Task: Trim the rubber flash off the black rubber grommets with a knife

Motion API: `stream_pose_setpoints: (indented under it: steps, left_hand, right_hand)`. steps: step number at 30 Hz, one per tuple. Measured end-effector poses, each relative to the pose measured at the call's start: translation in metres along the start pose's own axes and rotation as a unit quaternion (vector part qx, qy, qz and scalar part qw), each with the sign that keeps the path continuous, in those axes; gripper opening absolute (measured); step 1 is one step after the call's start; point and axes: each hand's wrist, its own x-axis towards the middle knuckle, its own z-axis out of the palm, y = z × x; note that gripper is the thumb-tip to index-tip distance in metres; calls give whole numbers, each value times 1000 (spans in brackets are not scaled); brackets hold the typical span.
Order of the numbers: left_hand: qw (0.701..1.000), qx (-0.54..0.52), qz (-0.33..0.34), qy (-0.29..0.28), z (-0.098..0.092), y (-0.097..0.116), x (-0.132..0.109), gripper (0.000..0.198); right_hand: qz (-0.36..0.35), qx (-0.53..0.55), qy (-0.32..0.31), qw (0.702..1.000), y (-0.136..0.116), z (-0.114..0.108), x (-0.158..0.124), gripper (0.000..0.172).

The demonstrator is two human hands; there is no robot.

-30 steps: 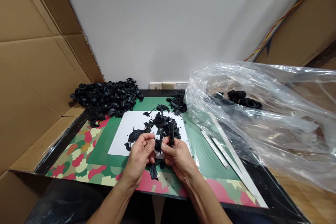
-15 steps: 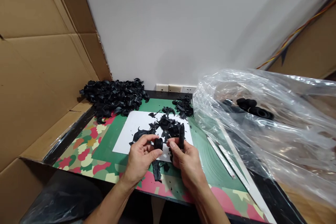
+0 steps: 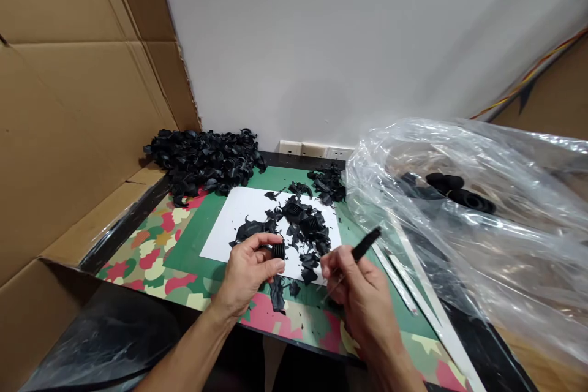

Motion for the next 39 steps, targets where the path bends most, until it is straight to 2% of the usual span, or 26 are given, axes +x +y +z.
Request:
stream_pose_setpoints:
  steps: [4, 8, 11, 17, 23, 27, 31, 35, 39]
  left_hand:
    - [999, 25, 39, -17, 3, -1, 0, 38]
    - [991, 70, 114, -26, 4, 2, -1, 35]
    - [989, 60, 134, -25, 3, 2, 0, 28]
    - [996, 30, 76, -45, 2, -5, 2, 31]
    - [974, 104, 188, -67, 2, -3, 3, 21]
    - [987, 47, 137, -64, 5, -2, 4, 28]
    - [994, 11, 99, -54, 6, -1, 6, 26]
    - [988, 47, 142, -43, 5, 4, 6, 19]
    - [966, 135, 217, -28, 3, 6, 6, 12]
  right_hand:
    - [7, -120, -63, 991, 4, 7, 1, 42]
    - [-12, -166, -103, 981, 2, 20, 2, 37]
    - [-1, -129, -98, 987, 6, 25, 2, 35]
    - [82, 25, -75, 993, 14, 31, 0, 37]
    - [67, 76, -57, 993, 12, 33, -1, 38]
    - [70, 91, -61, 992, 14, 34, -2, 39]
    - [75, 103, -64, 990, 17, 36, -2, 38]
    - [82, 117, -68, 987, 20, 37, -1, 38]
    - [89, 134, -62, 985, 21, 38, -2, 38]
